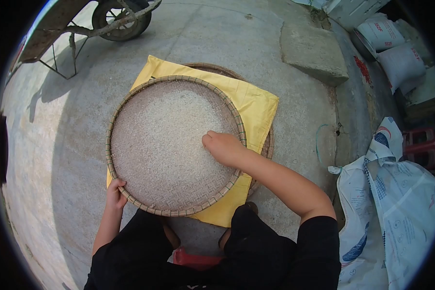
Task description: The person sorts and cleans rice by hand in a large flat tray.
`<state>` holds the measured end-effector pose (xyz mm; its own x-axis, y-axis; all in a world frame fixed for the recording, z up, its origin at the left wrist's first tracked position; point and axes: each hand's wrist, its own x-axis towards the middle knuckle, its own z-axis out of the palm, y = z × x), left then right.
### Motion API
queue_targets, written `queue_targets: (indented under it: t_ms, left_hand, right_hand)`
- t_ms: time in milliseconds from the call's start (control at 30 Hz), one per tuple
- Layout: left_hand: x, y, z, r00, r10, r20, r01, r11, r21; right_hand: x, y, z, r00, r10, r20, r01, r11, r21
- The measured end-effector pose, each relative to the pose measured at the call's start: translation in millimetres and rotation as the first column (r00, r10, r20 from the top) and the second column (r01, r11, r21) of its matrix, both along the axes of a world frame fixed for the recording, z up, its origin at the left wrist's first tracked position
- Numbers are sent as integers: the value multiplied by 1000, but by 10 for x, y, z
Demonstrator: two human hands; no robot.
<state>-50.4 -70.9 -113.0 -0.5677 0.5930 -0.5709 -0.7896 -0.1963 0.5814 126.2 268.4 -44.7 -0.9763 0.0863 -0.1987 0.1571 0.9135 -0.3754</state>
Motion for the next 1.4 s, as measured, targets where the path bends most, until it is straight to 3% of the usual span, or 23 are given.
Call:
queue_targets:
  t_ms: [233,300,333,400,433,500,533,600,800,867,1000,1100,1400]
  left_hand:
    - [-7,-18,8,1000,-6,9,6,1000,-17]
    - [-15,-46,-21,1000,6,-4,-6,1000,-18]
    - [4,-57,-31,1000,16,-14,-16,1000,-17]
    - [33,-64,-17,1000,24,-15,-24,999,-21]
    - [20,-76,-16,1000,22,-16,-23,999,-25]
    - [22,-61,-6,999,37,-8,-37,999,-27]
    - [24,-54,-1,999,37,-2,-37,999,-27]
    - [40,-13,21,998,56,-16,-56,998,-13]
    - [-12,39,45,1000,-13,0,13,999,53]
    - [-13,52,52,1000,-14,-5,14,999,41]
    - [-25,62,59,1000,-25,-15,26,998,53]
    - [-36,49,74,998,-42,48,38,996,78]
    - [-15,97,167,999,-47,11,46,998,50]
  right_hand:
    - [200,200,301,990,-129,-54,116,974,-194]
    - [356,348,466,978,-150,147,189,933,-307]
    - [467,431,483,979,-141,149,181,934,-307]
    - [647,517,481,838,-173,517,224,974,-38]
    - [654,477,452,840,-162,517,211,977,-37]
    - [628,380,451,948,-167,270,167,986,21]
    - [537,330,491,951,-152,270,152,988,20]
    - [260,133,592,995,-102,23,104,958,-267]
    - [-475,-299,300,999,-27,-48,13,962,-272]
    - [-574,-360,211,985,75,-157,-88,993,-77]
    - [-588,-349,158,986,78,-150,-95,989,-114]
    - [-560,-357,121,984,106,-140,-115,991,-62]
    - [-554,-374,51,981,161,-111,-159,987,23]
